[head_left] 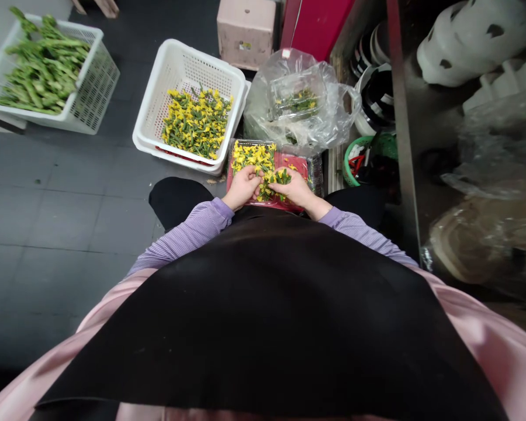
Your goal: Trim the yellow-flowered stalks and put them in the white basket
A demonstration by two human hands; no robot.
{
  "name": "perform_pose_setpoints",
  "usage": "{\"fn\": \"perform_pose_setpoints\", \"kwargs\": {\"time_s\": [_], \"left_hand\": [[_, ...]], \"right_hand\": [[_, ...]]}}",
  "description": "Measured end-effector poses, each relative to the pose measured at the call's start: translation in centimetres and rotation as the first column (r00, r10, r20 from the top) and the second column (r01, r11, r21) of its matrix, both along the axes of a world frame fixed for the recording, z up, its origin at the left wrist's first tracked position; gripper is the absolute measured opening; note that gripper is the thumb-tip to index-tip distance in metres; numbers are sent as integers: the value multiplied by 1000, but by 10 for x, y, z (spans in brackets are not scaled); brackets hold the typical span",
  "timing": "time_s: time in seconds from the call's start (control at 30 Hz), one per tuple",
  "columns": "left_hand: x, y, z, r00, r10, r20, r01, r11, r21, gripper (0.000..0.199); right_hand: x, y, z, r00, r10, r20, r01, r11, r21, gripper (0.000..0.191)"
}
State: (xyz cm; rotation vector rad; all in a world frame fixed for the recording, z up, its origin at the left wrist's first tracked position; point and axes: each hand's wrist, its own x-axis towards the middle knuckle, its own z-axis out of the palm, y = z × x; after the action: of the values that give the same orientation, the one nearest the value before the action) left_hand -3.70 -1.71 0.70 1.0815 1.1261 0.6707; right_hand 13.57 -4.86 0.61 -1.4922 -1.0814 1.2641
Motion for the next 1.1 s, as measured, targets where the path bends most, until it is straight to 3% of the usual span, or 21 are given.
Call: {"fn": "perform_pose_setpoints", "kwargs": {"time_s": [0.13, 0.27, 0.37, 0.53, 0.73, 0.83, 0.9, 1.0, 1.1], "left_hand": [[1, -2, 3, 989, -107, -103, 115, 990, 76, 8], [2, 3, 4, 962, -54, -269, 132, 950, 282, 11], [0, 6, 5, 952, -62, -299, 165, 928, 333, 13], [-6, 4, 8, 973, -108, -204, 137, 982, 132, 13], [-8, 5, 8, 992, -127, -8, 127, 990, -63, 23], [-8, 10, 2, 990, -92, 107, 112, 973, -201, 29], [-8, 13, -2, 994, -109, 22, 111, 974, -198, 28], [-6, 14, -7, 955, -163, -249, 143, 985, -96, 16], [2, 12, -5, 821, -259, -509, 301, 954, 1, 12]], "right_hand": [[1, 3, -4, 985, 69, 160, -83, 993, 84, 28], [0, 5, -5, 951, 135, 280, -167, 982, 94, 29], [0, 6, -5, 923, 190, 333, -232, 968, 91, 29], [3, 5, -6, 933, 165, 319, -217, 967, 135, 30], [2, 2, -4, 958, 160, 237, -199, 968, 150, 29], [0, 2, -6, 998, 40, 46, -45, 993, 112, 24], [-2, 1, -10, 987, -59, -150, 56, 998, -27, 21], [-4, -2, -17, 932, -157, -328, 76, 966, -249, 19], [-10, -4, -24, 937, -162, -311, 83, 964, -251, 28]]}}
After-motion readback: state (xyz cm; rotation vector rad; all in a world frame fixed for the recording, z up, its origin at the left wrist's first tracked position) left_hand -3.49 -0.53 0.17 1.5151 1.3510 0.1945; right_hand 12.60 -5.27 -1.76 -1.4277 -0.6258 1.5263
